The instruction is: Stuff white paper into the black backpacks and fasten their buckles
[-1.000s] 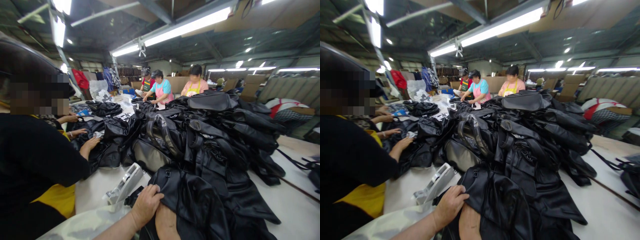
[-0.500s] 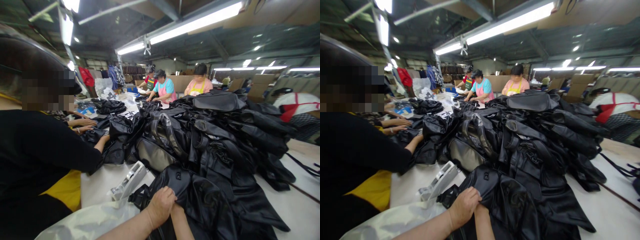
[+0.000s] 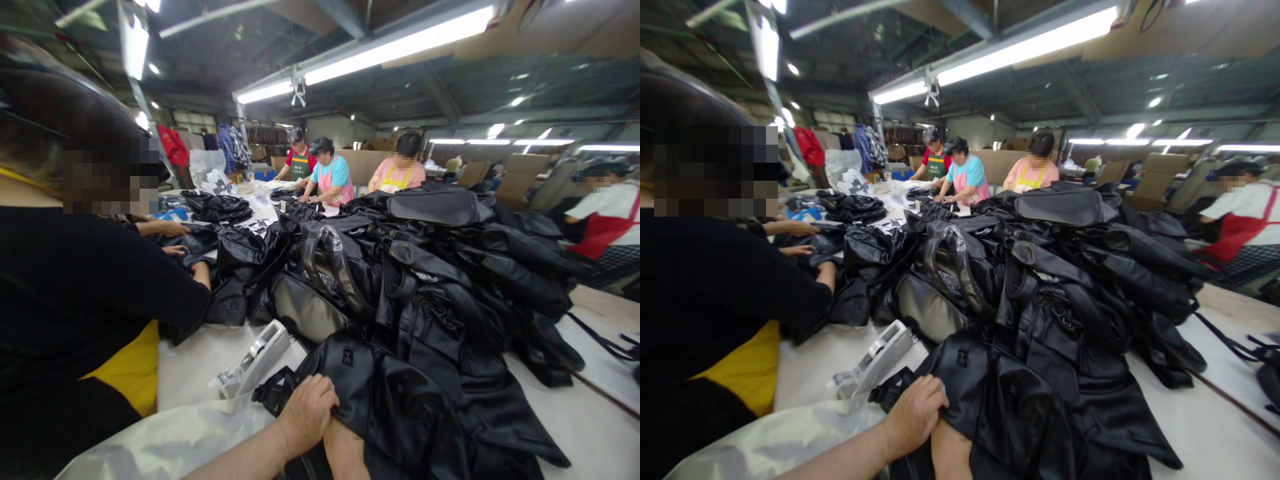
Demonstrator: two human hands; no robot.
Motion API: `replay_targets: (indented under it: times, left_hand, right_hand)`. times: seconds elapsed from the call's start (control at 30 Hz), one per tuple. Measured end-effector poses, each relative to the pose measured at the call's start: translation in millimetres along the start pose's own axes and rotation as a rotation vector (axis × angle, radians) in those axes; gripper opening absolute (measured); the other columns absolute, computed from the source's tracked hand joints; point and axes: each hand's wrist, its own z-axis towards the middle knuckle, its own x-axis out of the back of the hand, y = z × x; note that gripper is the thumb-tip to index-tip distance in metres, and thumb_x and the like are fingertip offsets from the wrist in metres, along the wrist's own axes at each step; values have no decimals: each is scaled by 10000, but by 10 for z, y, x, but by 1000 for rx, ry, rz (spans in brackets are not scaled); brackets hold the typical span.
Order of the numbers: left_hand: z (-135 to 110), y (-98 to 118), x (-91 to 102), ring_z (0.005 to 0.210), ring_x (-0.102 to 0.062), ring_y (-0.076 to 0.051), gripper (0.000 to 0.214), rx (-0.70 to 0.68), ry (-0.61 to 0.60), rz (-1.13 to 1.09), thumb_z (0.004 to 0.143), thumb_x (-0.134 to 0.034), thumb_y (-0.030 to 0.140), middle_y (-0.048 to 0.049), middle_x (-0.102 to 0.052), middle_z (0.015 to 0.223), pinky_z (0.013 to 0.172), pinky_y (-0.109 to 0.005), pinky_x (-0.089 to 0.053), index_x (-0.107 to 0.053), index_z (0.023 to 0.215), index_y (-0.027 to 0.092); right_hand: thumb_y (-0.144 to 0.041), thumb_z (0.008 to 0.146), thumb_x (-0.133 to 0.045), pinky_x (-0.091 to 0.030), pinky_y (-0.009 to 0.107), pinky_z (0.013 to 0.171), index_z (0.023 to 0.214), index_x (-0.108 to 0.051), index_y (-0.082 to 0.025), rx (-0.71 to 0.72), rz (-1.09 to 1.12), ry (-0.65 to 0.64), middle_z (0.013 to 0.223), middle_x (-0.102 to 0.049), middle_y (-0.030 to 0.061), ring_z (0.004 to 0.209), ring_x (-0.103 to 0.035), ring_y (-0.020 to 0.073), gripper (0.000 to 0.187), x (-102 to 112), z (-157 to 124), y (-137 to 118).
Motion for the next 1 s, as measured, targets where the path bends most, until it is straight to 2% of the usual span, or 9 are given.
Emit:
replay_targets:
  times: [0.1, 0.17, 0.3, 0.4, 0.5, 0.6, 0.7, 0.87, 1.0]
  left_hand:
    - [-16, -11, 13, 808, -462, -192, 225, 58, 40, -60, 745, -432, 50, -36, -522, 819, 742, -344, -409, -577, 840, 194]
    - [-22, -8, 6, 828, -478, -190, 251, 50, 53, -114, 741, -420, 51, -41, -539, 840, 766, -351, -417, -589, 859, 194]
    - [7, 10, 17, 1165, -389, -241, 273, 40, 64, -163, 685, -444, 52, -70, -473, 1240, 967, -435, -331, -595, 864, 194]
    - [62, -16, 37, 1329, -189, -253, 223, 75, -67, -181, 638, -512, 101, -61, -278, 1436, 1066, -464, -195, -580, 831, 190]
    - [94, -74, 14, 1336, -208, -225, 154, 77, -233, -194, 662, -554, 173, -91, -306, 1430, 1076, -441, -186, -575, 813, 186]
    - [66, -107, -50, 1322, -253, -226, 150, 87, -293, -166, 697, -571, 233, -103, -349, 1409, 1084, -437, -168, -581, 837, 178]
    - [-17, -96, -107, 1310, -279, -229, 195, 91, -280, -131, 719, -560, 231, -91, -371, 1398, 1082, -450, -168, -582, 906, 179]
    - [-235, -58, -101, 1294, -308, -228, 304, 113, -258, -114, 745, -528, 212, -62, -448, 1346, 1051, -512, -200, -565, 1047, 221]
    - [-558, 6, 77, 1306, -283, -230, 431, 99, -225, -176, 743, -558, 263, -44, -438, 1356, 1047, -505, -212, -504, 1171, 260]
  right_hand:
    - [-8, 783, -417, -382, 463, 921, 1088, -615, -122, -14, -60, -37, 1067, -619, 159, 1008, -564, 287, 381, 102, -143, -101]
    - [-37, 800, -413, -404, 444, 900, 1099, -609, -150, 1, -62, -96, 1061, -627, 136, 997, -571, 274, 375, 132, -176, -107]
    - [-41, 784, -417, -410, 424, 891, 1076, -623, -157, 18, -62, -177, 1049, -633, 139, 990, -578, 276, 376, 174, -214, -54]
    - [-77, 740, -474, -436, 343, 878, 1134, -591, -185, 77, 92, -250, 1158, -591, 94, 1073, -538, 251, 425, 364, -267, 43]
    - [-201, 859, -363, -484, 242, 742, 1083, -618, -198, 65, 234, -358, 1053, -648, 63, 908, -622, 181, 339, 739, -104, 254]
    - [-297, 910, -262, -411, 305, 902, 1211, -523, -98, -52, 84, -69, 1211, -550, 125, 1107, -512, 213, 446, 976, 324, 488]
    - [-242, 892, -278, -305, 408, 992, 1337, -375, -121, 45, -83, -2, 1391, -349, 95, 1292, -272, 252, 472, 785, 656, 601]
    - [-152, 873, -257, -191, 485, 1029, 1378, -283, -116, 79, -197, -32, 1448, -211, 106, 1318, -193, 277, 507, 208, 578, 606]
    - [-197, 872, -274, -233, 454, 1024, 1374, -287, -87, 50, -136, -46, 1444, -221, 114, 1314, -212, 261, 513, 307, 507, 659]
